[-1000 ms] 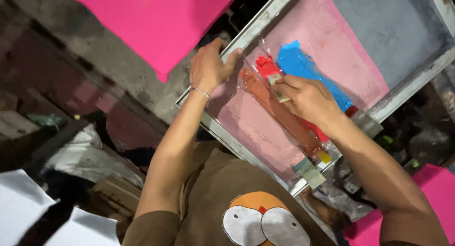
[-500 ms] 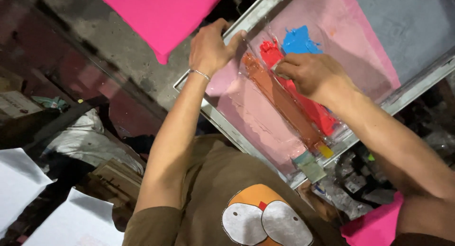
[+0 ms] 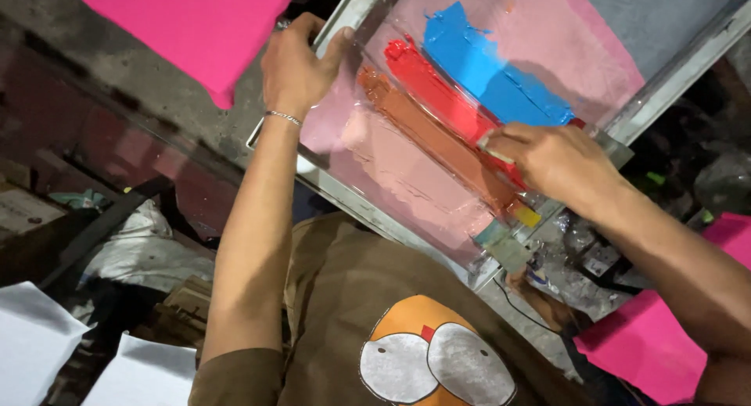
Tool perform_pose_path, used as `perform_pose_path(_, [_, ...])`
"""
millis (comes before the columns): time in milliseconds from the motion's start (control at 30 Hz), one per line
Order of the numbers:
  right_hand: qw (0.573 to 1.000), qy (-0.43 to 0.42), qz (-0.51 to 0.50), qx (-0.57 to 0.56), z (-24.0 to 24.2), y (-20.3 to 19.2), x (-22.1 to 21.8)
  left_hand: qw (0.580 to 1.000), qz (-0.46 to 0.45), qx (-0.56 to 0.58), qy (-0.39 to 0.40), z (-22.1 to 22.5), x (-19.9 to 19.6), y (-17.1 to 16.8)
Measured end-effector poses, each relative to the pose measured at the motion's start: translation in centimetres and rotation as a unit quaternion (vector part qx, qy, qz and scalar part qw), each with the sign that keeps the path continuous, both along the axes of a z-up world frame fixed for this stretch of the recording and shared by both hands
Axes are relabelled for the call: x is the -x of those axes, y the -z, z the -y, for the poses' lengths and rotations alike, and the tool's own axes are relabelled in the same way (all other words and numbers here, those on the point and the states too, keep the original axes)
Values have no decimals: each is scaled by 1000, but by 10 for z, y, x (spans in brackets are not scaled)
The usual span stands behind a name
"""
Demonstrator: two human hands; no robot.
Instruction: Manually applying multi-colored ink to t-shirts using a screen printing frame and squeegees.
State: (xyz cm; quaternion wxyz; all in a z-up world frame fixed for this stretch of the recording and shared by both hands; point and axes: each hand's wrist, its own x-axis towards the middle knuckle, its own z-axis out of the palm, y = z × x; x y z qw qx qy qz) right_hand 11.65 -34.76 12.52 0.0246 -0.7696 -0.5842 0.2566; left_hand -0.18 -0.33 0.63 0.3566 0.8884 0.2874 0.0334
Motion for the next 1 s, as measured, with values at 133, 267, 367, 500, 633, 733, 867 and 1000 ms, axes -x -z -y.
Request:
perform_pose_path(133, [999,5,39,-17,44,13,4,1000,2,-10,-4,-1,1,5])
perform_pose_path(267, [999,47,25,8,43,8,3,1000,10,-11,-1,-1,0,1])
perform_pose_path(367, [996,81,-13,22,33,10,-6,1000,-16,10,-18,0,1,-7])
perform_pose_path(500, [982,165,-43,-79,23,-4,-5,1000,-23,9,-2,-1,1,-9])
perform_pose_path(633, [936,321,-49,-135,39,-8,14,998,-58,33,-20,-1,-4,-15])
perform_pose_path(733, [894,401,-60,-191,46,-3,36,996,-78,22,-25,2,-5,-18])
perform_pose_path(867, [881,398,-58,-247,31,22,34,992,-77,93,-31,0,-5,-32])
perform_pose_path(1000, [933,257,-20,-252,-33,22,21,994,-67,81,-29,-2,-2,-30])
